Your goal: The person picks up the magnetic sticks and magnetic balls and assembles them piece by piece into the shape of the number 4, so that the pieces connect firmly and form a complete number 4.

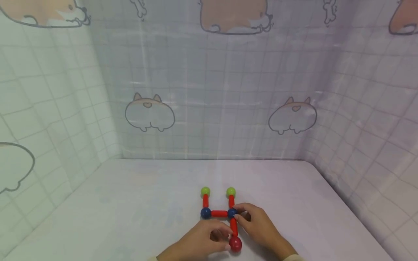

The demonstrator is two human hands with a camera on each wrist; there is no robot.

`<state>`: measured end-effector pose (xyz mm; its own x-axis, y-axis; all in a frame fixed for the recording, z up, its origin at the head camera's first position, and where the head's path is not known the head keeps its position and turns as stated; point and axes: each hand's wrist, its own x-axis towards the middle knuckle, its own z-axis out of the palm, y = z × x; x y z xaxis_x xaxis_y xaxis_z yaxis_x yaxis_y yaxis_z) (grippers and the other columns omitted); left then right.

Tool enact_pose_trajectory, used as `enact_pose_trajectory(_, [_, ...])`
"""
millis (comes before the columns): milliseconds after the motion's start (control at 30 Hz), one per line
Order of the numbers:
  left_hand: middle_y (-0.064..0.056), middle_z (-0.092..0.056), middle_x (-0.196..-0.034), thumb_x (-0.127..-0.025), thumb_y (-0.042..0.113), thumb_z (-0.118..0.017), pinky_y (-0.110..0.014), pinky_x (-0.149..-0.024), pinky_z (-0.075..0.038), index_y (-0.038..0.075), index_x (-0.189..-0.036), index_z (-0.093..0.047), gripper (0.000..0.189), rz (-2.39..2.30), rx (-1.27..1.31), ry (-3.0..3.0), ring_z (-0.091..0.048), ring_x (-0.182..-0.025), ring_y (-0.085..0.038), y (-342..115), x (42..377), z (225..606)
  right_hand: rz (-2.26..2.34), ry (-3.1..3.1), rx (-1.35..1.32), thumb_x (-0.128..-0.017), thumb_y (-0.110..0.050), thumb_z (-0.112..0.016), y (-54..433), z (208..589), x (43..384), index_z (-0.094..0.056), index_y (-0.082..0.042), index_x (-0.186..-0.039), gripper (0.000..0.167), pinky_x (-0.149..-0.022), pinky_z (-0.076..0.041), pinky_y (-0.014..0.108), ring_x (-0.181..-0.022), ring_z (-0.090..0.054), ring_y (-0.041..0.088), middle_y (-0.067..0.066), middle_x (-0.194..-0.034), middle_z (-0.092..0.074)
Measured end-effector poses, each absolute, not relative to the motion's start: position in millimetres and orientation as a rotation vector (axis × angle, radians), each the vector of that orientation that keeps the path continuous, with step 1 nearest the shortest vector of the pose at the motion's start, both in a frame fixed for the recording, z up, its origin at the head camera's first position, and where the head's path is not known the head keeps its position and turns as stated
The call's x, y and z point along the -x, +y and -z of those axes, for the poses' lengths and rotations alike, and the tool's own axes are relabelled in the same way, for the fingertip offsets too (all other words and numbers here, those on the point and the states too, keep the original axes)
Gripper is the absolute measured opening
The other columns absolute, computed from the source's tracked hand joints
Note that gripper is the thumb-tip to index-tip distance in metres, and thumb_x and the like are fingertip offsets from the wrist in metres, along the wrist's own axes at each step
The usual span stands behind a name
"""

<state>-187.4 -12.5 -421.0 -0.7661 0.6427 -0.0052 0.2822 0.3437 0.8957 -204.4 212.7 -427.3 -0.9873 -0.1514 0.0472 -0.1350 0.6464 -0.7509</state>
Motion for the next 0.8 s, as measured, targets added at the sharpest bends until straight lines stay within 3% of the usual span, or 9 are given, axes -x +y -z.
enact_pose_trajectory(200, [0.013,-0.067,-0.088,-0.089,0.024,-0.077,-0.026,-0.072,-0.054,0.028,-0.105,-0.075,0.016,-1.338,-0.673,2.331,-0.061,-0.080,-0.009,-30,199,414,1.325,2.816,0.322,-0.091,-0.034,-0.074,208,431,210,-0.068,-0.016,-0.122,0.036,-0.074,-0.055,0.022,-0.080,-0.060,0.013,-0.003,-0.109,-0.068])
enact_pose_trajectory(600, [0.010,-0.068,-0.091,-0.093,0.023,-0.072,-0.026,-0.068,-0.055,0.018,-0.112,-0.073,0.020,-1.442,-0.766,2.492,-0.064,-0.083,-0.012,-78,227,411,1.295,2.843,0.270,-0.090,-0.031,-0.076,199,433,214,-0.067,-0.017,-0.124,0.038,-0.066,-0.053,0.023,-0.076,-0.057,0.015,-0.005,-0.100,-0.066])
enact_pose_trajectory(800, [0.008,-0.069,-0.092,-0.092,0.022,-0.072,-0.027,-0.068,-0.054,0.011,-0.116,-0.071,0.026,-1.462,-0.689,2.628,-0.063,-0.086,-0.015,-104,240,409,1.290,2.832,0.245,-0.091,-0.030,-0.074,200,430,215,-0.067,-0.017,-0.125,0.037,-0.064,-0.053,0.025,-0.076,-0.058,0.015,-0.003,-0.099,-0.065])
